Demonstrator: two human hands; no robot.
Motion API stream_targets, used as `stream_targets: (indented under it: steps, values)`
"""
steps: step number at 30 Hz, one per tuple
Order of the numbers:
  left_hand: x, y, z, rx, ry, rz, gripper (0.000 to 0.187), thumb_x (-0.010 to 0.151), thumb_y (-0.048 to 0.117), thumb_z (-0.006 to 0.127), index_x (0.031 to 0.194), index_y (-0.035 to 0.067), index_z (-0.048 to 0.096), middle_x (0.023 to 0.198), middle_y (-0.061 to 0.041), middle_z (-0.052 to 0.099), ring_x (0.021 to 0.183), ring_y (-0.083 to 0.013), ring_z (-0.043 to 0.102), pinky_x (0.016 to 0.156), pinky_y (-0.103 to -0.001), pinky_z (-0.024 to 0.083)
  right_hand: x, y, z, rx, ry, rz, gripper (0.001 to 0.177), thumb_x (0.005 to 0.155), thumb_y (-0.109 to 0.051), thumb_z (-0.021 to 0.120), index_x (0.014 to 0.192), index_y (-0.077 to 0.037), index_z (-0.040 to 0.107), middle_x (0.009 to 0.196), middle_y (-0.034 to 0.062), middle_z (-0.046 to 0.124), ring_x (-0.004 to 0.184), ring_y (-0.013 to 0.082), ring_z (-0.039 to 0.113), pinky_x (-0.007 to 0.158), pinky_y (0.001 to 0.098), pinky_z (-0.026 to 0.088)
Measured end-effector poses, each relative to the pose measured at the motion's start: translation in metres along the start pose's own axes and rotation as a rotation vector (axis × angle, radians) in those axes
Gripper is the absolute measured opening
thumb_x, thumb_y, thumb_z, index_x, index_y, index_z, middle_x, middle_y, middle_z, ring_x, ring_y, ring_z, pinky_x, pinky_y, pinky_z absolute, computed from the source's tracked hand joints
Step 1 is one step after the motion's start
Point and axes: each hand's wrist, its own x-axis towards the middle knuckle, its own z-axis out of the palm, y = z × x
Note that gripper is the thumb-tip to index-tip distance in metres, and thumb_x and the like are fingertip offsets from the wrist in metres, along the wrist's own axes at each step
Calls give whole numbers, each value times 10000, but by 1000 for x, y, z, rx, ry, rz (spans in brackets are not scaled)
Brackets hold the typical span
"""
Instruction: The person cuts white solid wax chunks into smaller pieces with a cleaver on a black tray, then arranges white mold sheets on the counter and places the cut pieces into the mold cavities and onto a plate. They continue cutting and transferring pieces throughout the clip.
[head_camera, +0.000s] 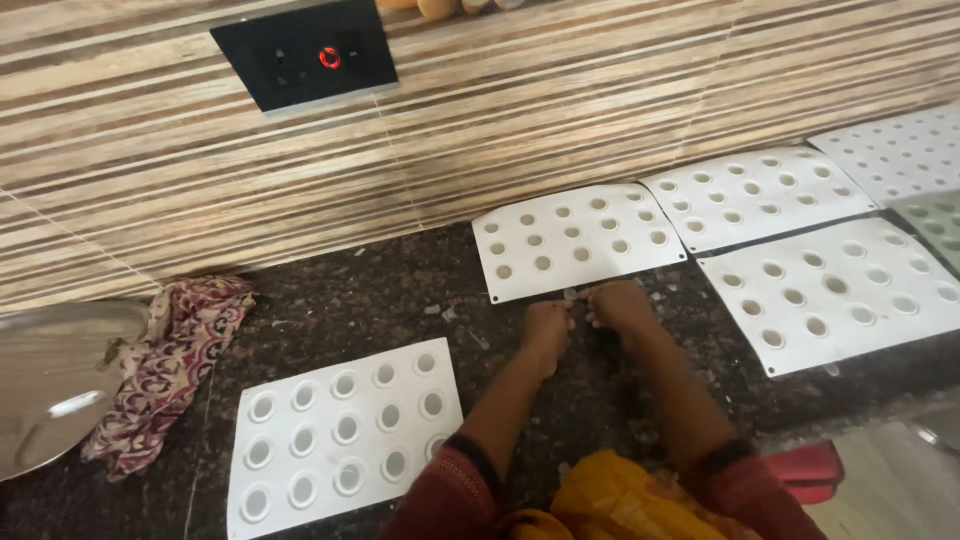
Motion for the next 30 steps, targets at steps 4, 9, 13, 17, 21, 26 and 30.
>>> stream_targets:
  steps: [4,9,13,17,21,26,30]
  values:
    - [-24,8,6,-174,-51,-72,296,983,160,438,1227,143,605,702,-39,554,483,-146,452,398,-300,305,4,19,-14,459,-191,55,234,927,-47,583,1077,84,706,818,120,648,684,203,640,619,292,562]
    - [-52,27,9,-350,-154,-156,402,1004,182,437,1381,180,575,722,21,528,458,-92,363,375,-242,232,-14,14,-22,717,-313,180,305,974,-13,505,1228,101,630,853,104,667,727,148,659,648,237,575]
    - [-29,3,-1,-469,-225,-198,572,1006,108,379,1545,279,461,739,25,512,464,-77,361,390,-228,259,-23,20,-15,883,-336,260,369,1028,-77,474,1350,87,547,841,74,651,694,101,627,583,186,532]
    - [-22,-1,-7,-539,-282,-201,596,997,96,377,1561,278,434,719,32,501,451,-72,346,383,-217,264,-4,44,-8,1088,-430,288,405,1015,-43,490,1410,48,507,823,38,617,669,79,604,567,161,532]
    - [-40,17,0,-479,-211,-190,576,1035,122,406,1575,313,348,740,23,503,480,-76,350,399,-222,258,-1,48,-4,1124,-483,241,442,1017,-15,492,1458,15,477,826,32,605,649,68,596,551,150,523]
    - [-51,15,3,-395,-211,-191,481,1004,169,425,1443,288,581,721,55,526,454,-63,361,372,-216,262,-22,37,-2,979,-307,270,433,988,-37,439,1408,-40,543,828,37,623,647,83,599,540,169,493]
    - [-47,-10,-3,-395,-141,-204,284,1012,224,471,1215,199,669,714,26,539,458,-78,360,376,-219,271,-49,27,-7,721,-302,216,378,966,-71,494,1274,20,694,750,54,627,609,118,583,510,217,476]
